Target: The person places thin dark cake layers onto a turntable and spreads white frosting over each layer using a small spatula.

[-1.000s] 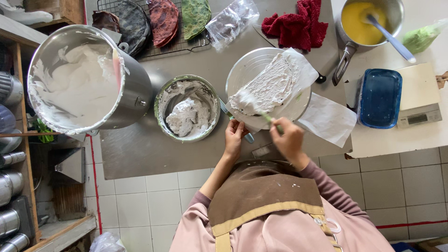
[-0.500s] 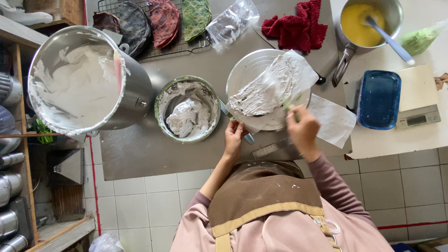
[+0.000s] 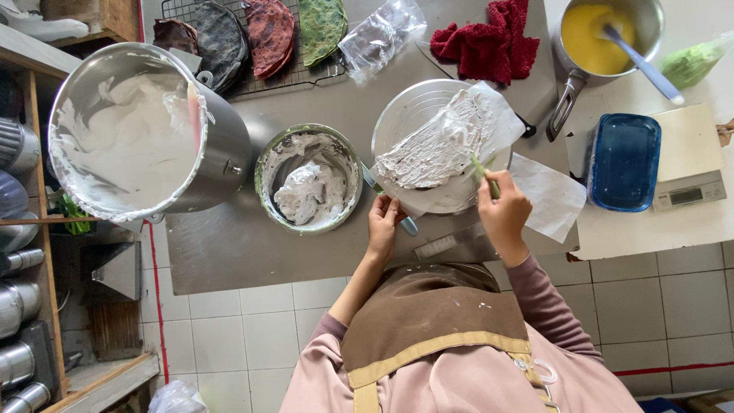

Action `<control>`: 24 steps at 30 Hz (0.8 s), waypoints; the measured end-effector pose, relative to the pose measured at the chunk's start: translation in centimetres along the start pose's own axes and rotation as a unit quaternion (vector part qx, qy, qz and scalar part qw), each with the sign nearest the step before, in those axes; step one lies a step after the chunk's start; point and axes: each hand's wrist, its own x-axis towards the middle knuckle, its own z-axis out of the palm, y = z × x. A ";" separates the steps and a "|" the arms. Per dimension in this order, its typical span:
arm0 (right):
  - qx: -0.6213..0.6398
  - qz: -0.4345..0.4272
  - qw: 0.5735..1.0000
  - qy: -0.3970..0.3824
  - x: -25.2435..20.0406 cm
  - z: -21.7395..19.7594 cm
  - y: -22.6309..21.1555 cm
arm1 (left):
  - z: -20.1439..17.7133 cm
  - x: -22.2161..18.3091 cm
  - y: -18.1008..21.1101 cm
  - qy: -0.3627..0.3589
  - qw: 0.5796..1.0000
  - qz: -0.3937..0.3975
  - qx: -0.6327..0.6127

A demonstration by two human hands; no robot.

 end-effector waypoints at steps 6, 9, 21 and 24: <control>-0.005 -0.046 0.995 -0.084 -4.4 3.2 -1.9 | -0.1 0.3 0.0 0.007 1.000 -0.012 -0.009; 0.152 -0.033 0.972 -0.174 -4.2 2.5 -3.0 | -0.2 0.6 -0.3 0.008 1.000 -0.011 -0.023; 0.149 0.013 0.964 -0.218 4.5 -1.8 -7.2 | -1.5 -0.6 0.1 -0.059 0.984 -0.059 -0.156; 0.109 -0.143 0.956 -0.233 3.7 2.7 -12.2 | -3.4 -0.5 -2.9 -0.082 0.985 -0.106 -0.111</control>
